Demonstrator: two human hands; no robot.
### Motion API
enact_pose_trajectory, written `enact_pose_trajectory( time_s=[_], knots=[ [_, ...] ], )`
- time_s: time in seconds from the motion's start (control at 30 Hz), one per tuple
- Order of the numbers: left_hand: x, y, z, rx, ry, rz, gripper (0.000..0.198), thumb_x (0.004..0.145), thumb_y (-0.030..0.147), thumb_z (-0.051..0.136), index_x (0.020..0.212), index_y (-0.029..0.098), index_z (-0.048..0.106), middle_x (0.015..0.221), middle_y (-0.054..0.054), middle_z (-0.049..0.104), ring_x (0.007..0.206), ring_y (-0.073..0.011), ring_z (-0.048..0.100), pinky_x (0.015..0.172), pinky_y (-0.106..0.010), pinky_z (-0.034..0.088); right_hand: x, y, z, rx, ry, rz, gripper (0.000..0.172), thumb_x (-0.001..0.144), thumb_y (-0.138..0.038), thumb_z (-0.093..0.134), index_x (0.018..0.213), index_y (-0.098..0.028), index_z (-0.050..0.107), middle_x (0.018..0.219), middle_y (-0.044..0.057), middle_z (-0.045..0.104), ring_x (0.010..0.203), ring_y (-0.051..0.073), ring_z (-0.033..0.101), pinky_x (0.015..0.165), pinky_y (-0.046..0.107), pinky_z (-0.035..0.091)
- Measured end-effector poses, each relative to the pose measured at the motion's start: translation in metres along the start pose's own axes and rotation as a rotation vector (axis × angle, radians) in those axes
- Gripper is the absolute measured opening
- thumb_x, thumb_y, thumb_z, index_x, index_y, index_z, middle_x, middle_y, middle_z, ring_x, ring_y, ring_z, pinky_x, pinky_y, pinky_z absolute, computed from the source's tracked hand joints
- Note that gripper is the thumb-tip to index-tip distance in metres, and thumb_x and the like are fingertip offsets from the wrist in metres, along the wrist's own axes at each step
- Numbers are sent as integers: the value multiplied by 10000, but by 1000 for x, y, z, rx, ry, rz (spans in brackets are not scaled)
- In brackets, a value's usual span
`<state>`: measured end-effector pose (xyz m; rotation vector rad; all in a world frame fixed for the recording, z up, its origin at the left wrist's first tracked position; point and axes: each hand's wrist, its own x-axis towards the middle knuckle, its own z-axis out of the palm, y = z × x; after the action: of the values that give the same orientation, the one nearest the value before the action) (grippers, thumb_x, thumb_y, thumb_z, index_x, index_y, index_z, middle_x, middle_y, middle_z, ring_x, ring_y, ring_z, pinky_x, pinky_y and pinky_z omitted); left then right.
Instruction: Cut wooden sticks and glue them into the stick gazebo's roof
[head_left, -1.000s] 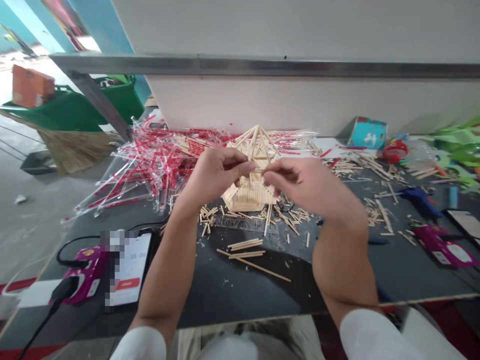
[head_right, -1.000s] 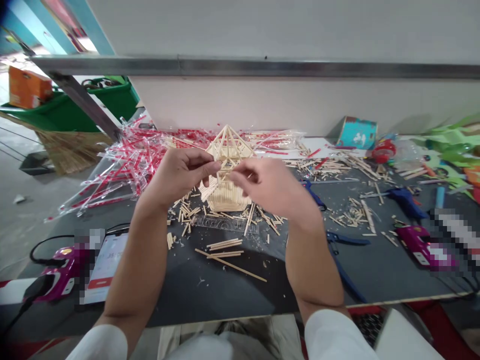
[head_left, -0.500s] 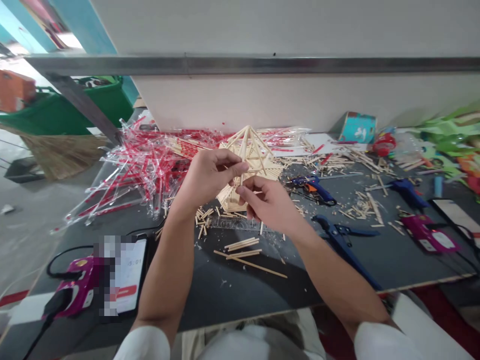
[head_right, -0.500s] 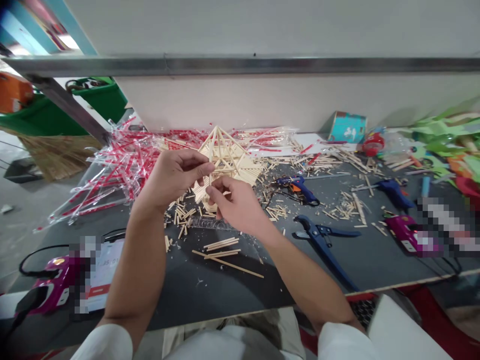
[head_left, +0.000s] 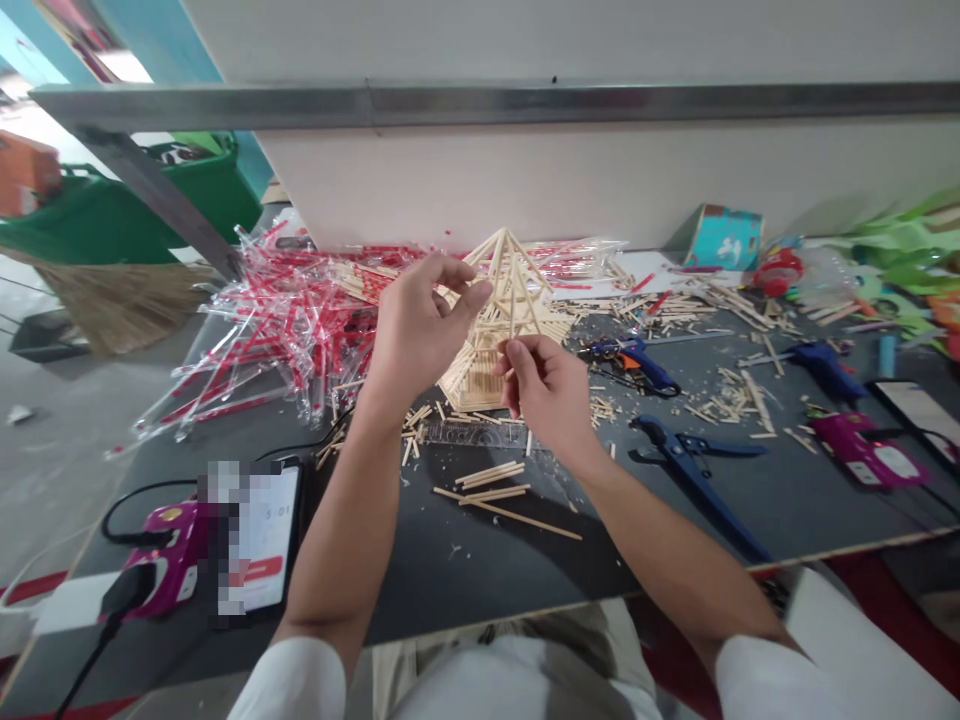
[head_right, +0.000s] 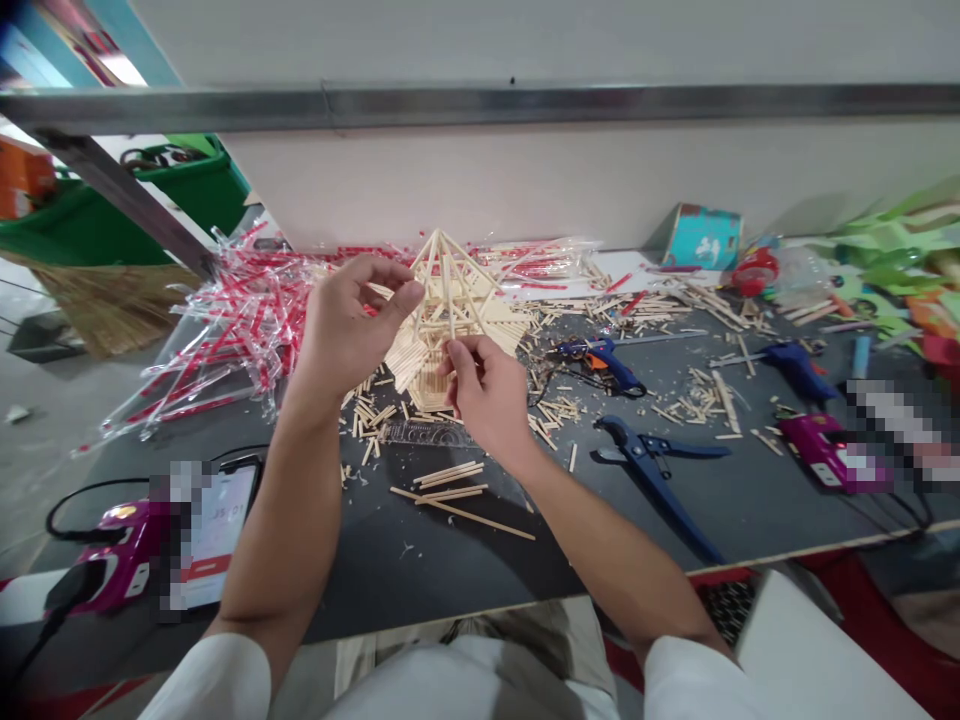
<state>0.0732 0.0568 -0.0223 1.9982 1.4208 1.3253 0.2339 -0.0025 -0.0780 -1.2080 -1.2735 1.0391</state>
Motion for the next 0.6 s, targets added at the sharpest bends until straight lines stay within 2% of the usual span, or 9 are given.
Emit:
enact_pose_trajectory(
  time_s=[0.17, 0.37, 0.6],
  knots=[
    [0, 1, 7, 32, 3, 14, 222, 910, 371, 720, 1059, 208, 729, 999, -24, 776, 691, -114, 606, 675, -270, 479, 3, 1, 2, -7, 16, -28, 352, 1011, -538, 566, 965, -196, 633, 904, 51, 742, 470, 70, 560, 411, 259, 433],
    [1, -3, 10, 2, -23, 13, 186, 910, 354, 711, 1017, 203, 733, 975, -28, 775, 702, -120, 607, 678, -271, 488, 5, 1, 5, -87, 30, -27, 339, 1016, -517, 556, 964, -192, 638, 885, 43, 753, 472, 64, 568, 428, 243, 436],
    [1, -3, 9, 10, -36, 14, 142, 910, 304, 691, 986, 195, 741, 938, -33, 774, 718, -124, 629, 698, -270, 503, 8, 0, 4, -76, 39, -41, 354, 1018, -525, 553, 975, -189, 656, 883, 46, 752, 474, 76, 580, 422, 251, 439]
  ],
)
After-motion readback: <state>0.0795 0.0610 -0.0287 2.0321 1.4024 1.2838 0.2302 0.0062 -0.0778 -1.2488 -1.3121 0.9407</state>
